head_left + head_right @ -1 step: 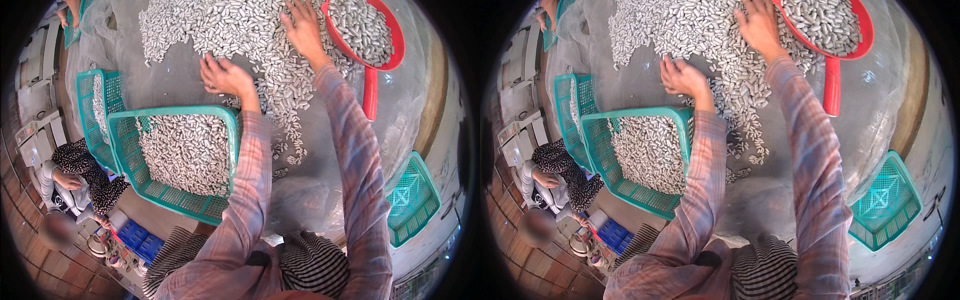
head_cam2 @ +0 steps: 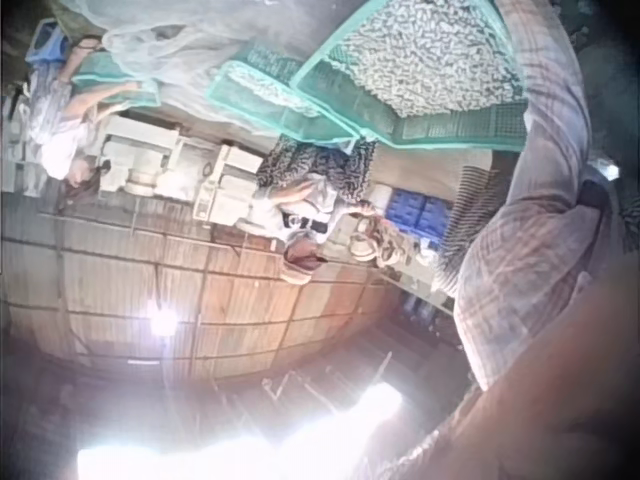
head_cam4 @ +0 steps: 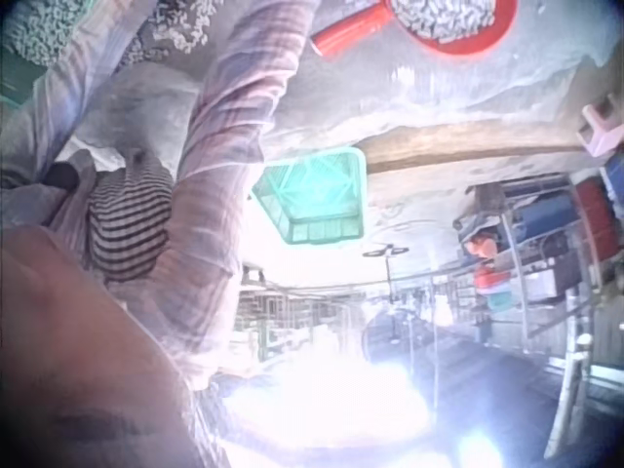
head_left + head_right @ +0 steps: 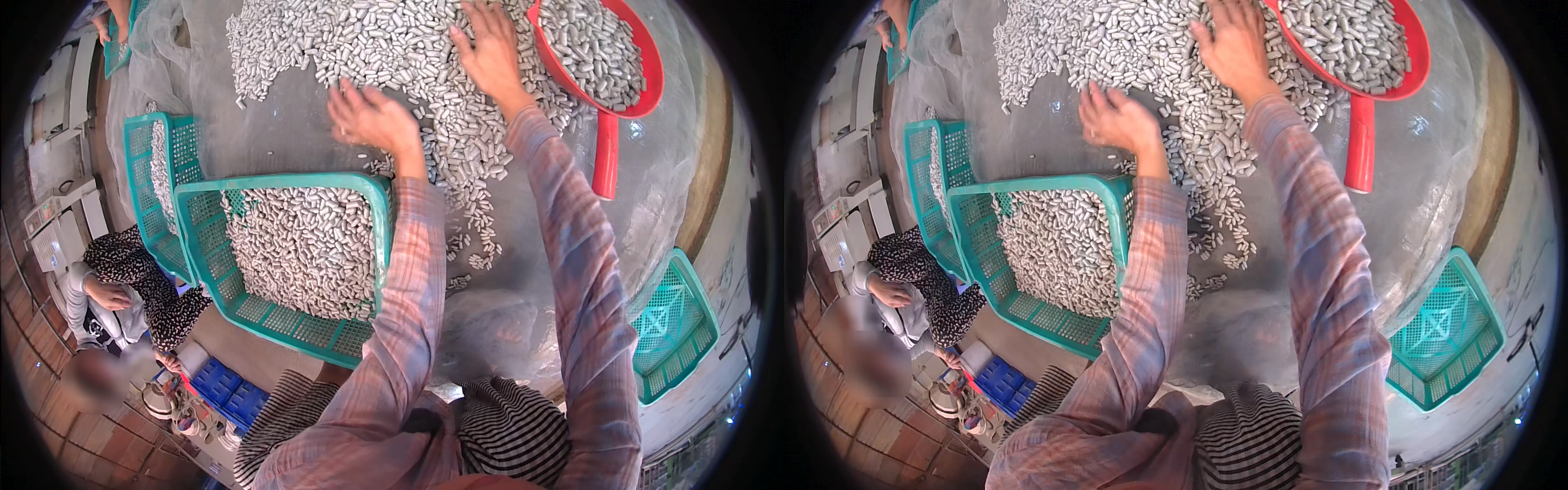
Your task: The person sorts small white pellets by hand, transferring them from a large pile on a tarp into green plastic baskets. They repeatedly scoop and pour the pellets to fill the baskets.
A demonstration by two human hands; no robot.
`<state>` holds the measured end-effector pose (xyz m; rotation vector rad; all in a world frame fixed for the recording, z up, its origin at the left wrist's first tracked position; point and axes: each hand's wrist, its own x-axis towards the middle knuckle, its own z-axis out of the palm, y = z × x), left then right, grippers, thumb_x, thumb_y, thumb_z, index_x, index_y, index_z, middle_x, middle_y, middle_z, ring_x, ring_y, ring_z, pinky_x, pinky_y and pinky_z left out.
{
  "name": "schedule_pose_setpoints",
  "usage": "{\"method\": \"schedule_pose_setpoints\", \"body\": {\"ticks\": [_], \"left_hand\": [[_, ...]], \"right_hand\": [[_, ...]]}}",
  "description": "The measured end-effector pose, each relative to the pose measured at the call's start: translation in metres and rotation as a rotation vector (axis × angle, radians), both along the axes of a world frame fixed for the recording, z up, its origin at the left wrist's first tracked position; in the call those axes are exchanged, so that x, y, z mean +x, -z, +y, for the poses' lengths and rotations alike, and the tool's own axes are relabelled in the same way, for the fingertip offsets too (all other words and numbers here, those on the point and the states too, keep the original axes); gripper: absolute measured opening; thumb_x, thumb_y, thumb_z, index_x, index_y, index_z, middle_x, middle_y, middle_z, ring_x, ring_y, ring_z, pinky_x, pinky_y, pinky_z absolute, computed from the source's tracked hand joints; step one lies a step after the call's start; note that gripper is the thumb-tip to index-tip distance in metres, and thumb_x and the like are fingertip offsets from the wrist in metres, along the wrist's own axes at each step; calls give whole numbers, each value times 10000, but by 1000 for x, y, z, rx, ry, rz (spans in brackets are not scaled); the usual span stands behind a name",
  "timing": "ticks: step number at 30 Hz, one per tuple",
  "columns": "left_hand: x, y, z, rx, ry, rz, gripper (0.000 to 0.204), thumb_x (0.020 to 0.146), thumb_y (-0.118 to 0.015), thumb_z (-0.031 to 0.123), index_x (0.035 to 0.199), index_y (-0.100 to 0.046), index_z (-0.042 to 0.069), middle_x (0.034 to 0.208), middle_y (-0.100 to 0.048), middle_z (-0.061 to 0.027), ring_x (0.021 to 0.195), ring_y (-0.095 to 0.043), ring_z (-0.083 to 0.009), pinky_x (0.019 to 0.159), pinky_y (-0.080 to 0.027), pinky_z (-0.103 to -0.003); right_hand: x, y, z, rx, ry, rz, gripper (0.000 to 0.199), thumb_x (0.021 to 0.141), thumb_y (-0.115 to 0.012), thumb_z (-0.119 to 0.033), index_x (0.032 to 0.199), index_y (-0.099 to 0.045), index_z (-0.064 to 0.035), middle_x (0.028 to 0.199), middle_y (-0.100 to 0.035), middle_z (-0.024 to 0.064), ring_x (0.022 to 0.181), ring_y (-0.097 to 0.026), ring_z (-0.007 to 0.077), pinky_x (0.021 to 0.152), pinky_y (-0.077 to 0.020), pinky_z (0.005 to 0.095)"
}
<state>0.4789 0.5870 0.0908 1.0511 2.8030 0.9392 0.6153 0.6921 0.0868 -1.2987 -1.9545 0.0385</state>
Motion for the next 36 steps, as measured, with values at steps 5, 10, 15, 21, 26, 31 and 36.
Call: {"method": "schedule_pose_setpoints", "body": {"ticks": [5,10,15,21,26,31,36], "left_hand": [[17,1,23,292,213,40,393,937,-460,239,1266,-532,38,1294,-498,-222,1120,-495,-356,1002,-327,-466],[45,-25,11,490,103,-770,317,914,-559,214,1157,-600,14,1176,-576,-143,1062,-536,-224,935,-400,-320],[72,-67,20,813,76,-1368,301,901,-598,182,1135,-600,-7,1086,-614,-73,968,-577,-144,855,-463,-284],[113,-141,71,714,498,-1325,374,944,-506,241,1172,-570,-49,1138,-614,-130,1055,-556,-206,929,-419,-300],[107,-133,62,701,385,-1063,351,926,-523,204,1163,-588,-47,1138,-614,-143,1059,-549,-207,943,-413,-312],[63,-70,-89,503,341,-480,326,942,-411,43,1221,-552,-50,1300,-523,-168,1230,-458,-269,1062,-307,-364],[76,-39,-126,363,258,-436,350,959,-391,74,1258,-527,-45,1359,-462,-186,1287,-384,-299,1079,-279,-397]], "right_hand": [[-39,1,-40,-272,-278,280,365,920,-512,-371,1152,-625,-113,1081,-641,148,1055,-576,334,922,-444,409],[-36,-15,-70,-868,-89,924,333,908,-588,-285,1163,-630,-75,1014,-669,84,977,-603,200,828,-461,313],[-23,-66,-69,-984,59,1663,285,865,-655,-156,1108,-639,-9,933,-668,35,798,-610,94,715,-481,235],[31,-141,-25,-506,-167,1510,297,903,-569,-217,1098,-593,6,1105,-627,89,977,-605,178,862,-470,303],[88,-152,-16,-368,179,821,267,944,-523,-197,1067,-646,5,1065,-650,75,1003,-587,143,873,-452,273],[98,-113,-116,-304,-42,642,220,928,-552,-136,1054,-659,9,1028,-659,79,928,-599,170,837,-465,280],[62,-50,-90,-300,-311,182,335,969,-462,-285,1115,-653,-51,1167,-625,113,1149,-527,304,991,-398,399]]}}
